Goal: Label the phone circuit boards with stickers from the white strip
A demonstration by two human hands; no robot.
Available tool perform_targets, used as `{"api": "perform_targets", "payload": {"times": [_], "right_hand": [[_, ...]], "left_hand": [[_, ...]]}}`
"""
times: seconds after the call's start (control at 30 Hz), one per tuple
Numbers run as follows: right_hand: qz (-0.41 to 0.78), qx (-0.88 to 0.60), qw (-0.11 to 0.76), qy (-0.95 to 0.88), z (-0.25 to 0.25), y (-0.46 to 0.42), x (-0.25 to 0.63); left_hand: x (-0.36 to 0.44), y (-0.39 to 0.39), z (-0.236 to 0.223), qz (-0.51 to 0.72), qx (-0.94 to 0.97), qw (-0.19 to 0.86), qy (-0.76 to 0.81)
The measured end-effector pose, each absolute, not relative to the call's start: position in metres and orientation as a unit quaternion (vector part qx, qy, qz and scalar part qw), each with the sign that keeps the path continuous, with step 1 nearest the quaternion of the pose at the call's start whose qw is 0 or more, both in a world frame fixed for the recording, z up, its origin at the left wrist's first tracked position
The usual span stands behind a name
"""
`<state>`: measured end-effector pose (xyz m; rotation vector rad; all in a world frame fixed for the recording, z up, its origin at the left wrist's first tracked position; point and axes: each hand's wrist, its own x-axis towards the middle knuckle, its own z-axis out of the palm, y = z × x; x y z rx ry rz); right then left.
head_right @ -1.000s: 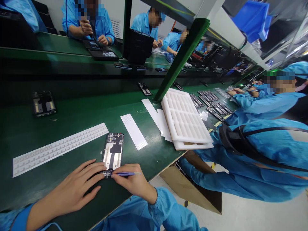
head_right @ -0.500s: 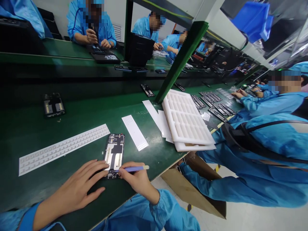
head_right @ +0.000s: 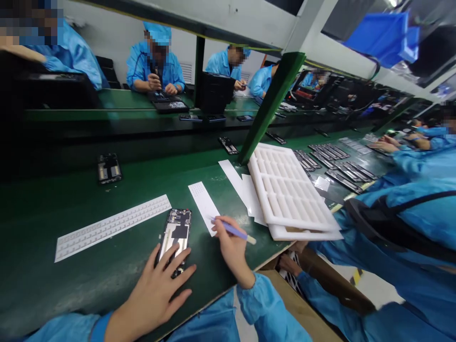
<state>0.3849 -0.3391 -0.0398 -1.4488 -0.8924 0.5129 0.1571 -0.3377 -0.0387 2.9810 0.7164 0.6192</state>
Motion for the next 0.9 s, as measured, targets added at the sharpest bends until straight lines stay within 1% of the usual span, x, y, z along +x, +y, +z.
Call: {"api": "perform_targets", "payload": {"times": [0.1, 0.27, 0.33, 0.4, 0.47, 0.53, 0.63, 0.77, 0.9], "right_hand": [[0.196, -0.655, 0.611, -0.398, -0.038, -0.309, 0.416], [0.228, -0.677, 0.570, -0.406, -0.048, -0.300, 0.428], [0.232, -0.667, 0.571, -0.419, -0.051, -0.306, 0.422], [0.238, -0.659, 0.575, -0.424, -0.051, -0.310, 0.415], [0.249, -0.652, 0.574, -0.429, -0.050, -0.309, 0.410], [0.259, -0.644, 0.571, -0.439, -0.049, -0.307, 0.408], [0.270, -0.638, 0.569, -0.444, -0.050, -0.303, 0.406], [0.280, -0.637, 0.567, -0.440, -0.054, -0.301, 0.405], [0.286, -0.622, 0.581, -0.440, -0.057, -0.295, 0.407]], "left_hand": [[0.173, -0.336, -0.042, 0.189, 0.943, -0.004, 0.274], [0.174, -0.319, -0.039, 0.177, 0.940, -0.017, 0.290], [0.169, -0.307, -0.033, 0.202, 0.932, 0.007, 0.300], [0.166, -0.289, -0.023, 0.230, 0.922, 0.059, 0.307], [0.164, -0.267, -0.012, 0.250, 0.909, 0.108, 0.317], [0.166, -0.240, -0.002, 0.267, 0.891, 0.117, 0.349], [0.179, -0.189, 0.010, 0.280, 0.869, 0.093, 0.397], [0.205, -0.116, 0.020, 0.314, 0.850, 0.066, 0.418], [0.215, -0.067, 0.020, 0.339, 0.839, 0.039, 0.424]]}}
